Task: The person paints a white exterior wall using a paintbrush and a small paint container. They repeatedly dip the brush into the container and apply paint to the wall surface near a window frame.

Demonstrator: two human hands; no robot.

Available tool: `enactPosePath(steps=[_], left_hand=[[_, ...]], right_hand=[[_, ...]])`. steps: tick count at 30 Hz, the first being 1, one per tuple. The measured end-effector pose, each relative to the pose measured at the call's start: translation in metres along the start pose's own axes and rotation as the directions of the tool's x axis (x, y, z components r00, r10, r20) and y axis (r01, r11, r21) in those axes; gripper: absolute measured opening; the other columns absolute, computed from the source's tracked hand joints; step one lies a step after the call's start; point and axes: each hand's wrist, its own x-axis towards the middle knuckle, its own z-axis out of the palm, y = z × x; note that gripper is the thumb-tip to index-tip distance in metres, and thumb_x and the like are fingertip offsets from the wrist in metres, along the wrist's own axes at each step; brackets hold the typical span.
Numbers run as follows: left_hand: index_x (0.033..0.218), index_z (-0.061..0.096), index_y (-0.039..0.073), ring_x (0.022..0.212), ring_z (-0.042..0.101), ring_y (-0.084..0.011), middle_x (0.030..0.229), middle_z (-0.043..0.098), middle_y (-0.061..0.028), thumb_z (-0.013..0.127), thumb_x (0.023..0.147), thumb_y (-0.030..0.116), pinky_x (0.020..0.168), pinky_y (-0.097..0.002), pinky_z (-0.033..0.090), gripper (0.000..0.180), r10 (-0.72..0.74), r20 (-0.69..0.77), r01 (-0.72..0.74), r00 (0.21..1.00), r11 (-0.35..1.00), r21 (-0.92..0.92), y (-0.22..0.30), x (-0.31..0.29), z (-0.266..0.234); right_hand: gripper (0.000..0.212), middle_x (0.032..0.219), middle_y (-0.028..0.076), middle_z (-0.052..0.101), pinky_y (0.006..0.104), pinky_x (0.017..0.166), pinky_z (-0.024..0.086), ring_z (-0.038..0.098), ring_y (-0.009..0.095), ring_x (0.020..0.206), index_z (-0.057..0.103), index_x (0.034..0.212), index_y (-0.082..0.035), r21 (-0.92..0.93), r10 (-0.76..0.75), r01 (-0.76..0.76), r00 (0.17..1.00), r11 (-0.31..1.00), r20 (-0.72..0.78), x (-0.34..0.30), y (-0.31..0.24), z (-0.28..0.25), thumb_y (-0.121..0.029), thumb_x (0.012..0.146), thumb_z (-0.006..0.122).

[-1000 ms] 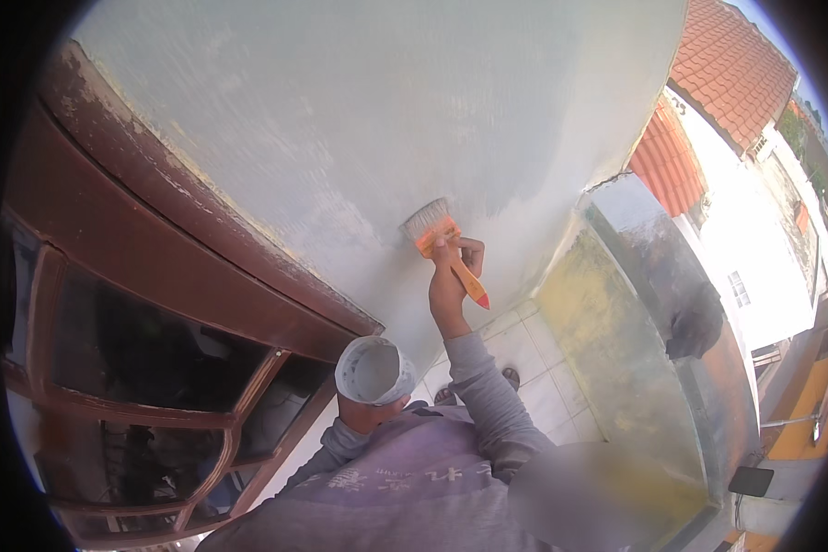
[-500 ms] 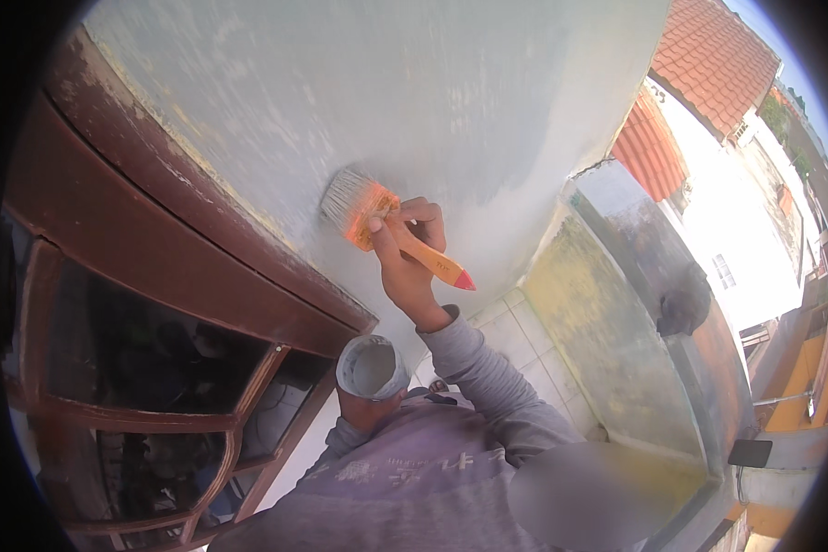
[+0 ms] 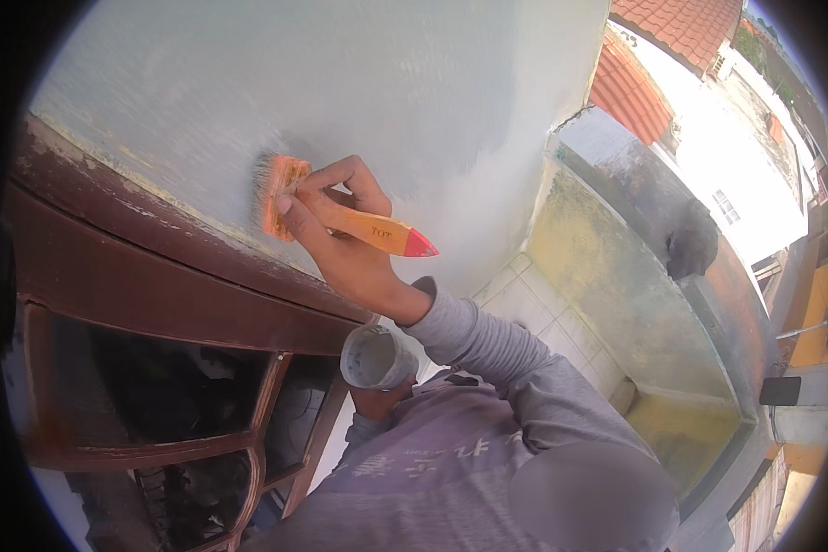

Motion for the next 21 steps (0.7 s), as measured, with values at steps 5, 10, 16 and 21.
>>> enactPosePath(steps=[5,10,16,21], left_hand=[[0.141,0.053,0.0,0.119,0.068,-0.0284,0.13,0.068,-0.0151,0.1,0.066,0.027,0.106,-0.0441,0.053,0.093,0.027,0.065,-0.035,0.997,0.991,0.128,0.023,0.001,-0.002],[0.139,0.056,0.0,0.119,0.068,-0.0267,0.13,0.068,-0.0144,0.099,0.067,0.02,0.105,-0.0433,0.054,0.086,0.009,0.098,-0.018,0.995,0.996,0.09,0.023,0.006,-0.006],[0.139,0.059,0.002,0.121,0.067,-0.0297,0.132,0.068,-0.014,0.099,0.068,0.018,0.108,-0.0462,0.052,0.082,-0.003,0.056,-0.002,0.998,0.996,0.087,0.027,0.004,-0.012],[0.144,0.051,-0.001,0.128,0.063,-0.0305,0.138,0.063,-0.0173,0.101,0.066,0.022,0.11,-0.0455,0.049,0.096,0.024,-0.051,-0.024,0.998,1.0,0.004,0.0,-0.007,-0.005]], right_hand=[[0.026,0.093,0.003,0.061,0.0285,0.072,0.054,0.067,0.009,0.09,0.051,0.109,-0.005,0.051,-0.006,0.008,0.999,0.999,-0.042,-0.027,0.075,-0.034,-0.007,0.1,0.076],[0.019,0.094,0.005,0.059,0.0304,0.076,0.054,0.062,0.011,0.089,0.054,0.103,-0.003,-0.281,0.286,-0.359,0.92,0.89,-0.27,-0.146,0.155,-0.149,-0.008,0.098,0.071],[0.017,0.097,0.005,0.058,0.0285,0.074,0.053,0.059,0.009,0.088,0.059,0.104,0.0,-0.224,0.353,-0.391,0.916,0.893,-0.191,-0.09,0.093,-0.083,-0.007,0.095,0.072],[0.015,0.1,0.004,0.057,0.0277,0.065,0.049,0.061,0.008,0.074,0.056,0.096,-0.001,-0.045,-0.013,0.015,0.999,0.999,0.03,0.01,-0.013,0.008,-0.005,0.099,0.071]])
